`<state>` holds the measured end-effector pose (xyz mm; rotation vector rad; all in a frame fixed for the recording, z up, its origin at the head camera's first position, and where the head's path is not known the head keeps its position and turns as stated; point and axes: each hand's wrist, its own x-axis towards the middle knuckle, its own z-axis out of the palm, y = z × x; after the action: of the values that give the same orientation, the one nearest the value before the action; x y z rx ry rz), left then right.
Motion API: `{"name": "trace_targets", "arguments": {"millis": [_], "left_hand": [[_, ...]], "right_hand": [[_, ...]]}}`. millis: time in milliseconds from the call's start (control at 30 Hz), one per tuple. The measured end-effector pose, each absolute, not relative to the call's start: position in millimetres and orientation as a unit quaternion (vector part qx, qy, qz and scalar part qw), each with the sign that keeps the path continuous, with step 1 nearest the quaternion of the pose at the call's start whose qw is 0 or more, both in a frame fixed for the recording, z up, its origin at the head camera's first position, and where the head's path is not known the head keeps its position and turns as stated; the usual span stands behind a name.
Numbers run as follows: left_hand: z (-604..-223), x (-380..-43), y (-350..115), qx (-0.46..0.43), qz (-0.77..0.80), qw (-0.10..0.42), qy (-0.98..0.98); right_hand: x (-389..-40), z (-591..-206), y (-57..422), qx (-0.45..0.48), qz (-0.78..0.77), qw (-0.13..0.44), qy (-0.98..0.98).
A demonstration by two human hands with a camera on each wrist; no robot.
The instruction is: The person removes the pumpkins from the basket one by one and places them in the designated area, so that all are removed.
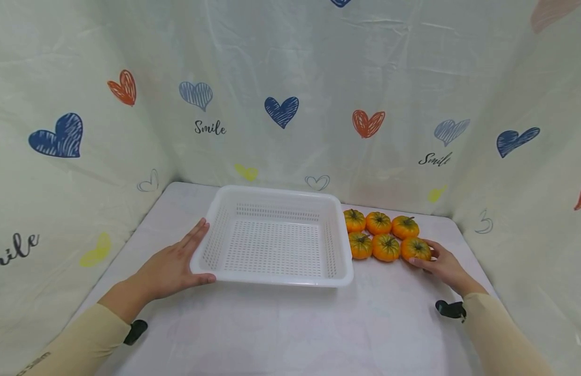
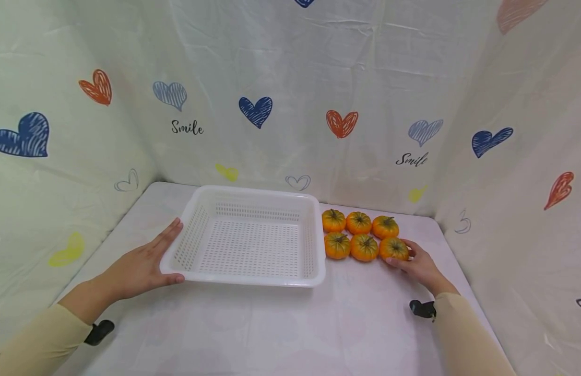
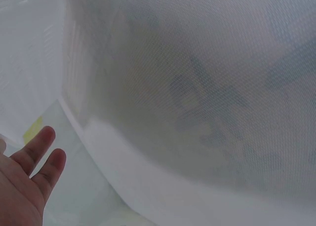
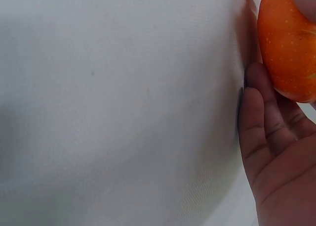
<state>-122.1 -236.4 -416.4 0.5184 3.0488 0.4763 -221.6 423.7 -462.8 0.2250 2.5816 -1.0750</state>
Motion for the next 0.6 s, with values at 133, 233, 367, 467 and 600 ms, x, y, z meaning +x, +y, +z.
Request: {"name": "trace_targets", "arguments": {"millis": [133, 233, 367, 467, 600], "left_hand": [[-415.3, -121.3, -235.7, 0.165, 0.15, 0.008, 0.975], [-415.0, -121.1, -235.6, 0.164, 0.149, 0.009, 0.975], [-414.9, -121.2, -235.6, 0.166, 0.149, 0.01, 0.975], [-414.9, -121.6, -235.6, 0.167, 0.149, 0.009, 0.975], [-415.0, -121.6, -235.5, 0.167, 0.148, 0.009, 0.975]], "right_hand": [[-223.7, -465.4, 423.6, 0.068, -0.365, 0.165, 0.914], [-224.8, -466.4, 423.7, 0.061, -0.356, 0.162, 0.918], [-225.1, -466.4, 423.5, 0.061, -0.353, 0.163, 0.919], [-225.6, -466.5, 422.9, 0.059, -0.355, 0.163, 0.919], [-226.8, -466.9, 422.2, 0.055, -0.352, 0.162, 0.921]]}}
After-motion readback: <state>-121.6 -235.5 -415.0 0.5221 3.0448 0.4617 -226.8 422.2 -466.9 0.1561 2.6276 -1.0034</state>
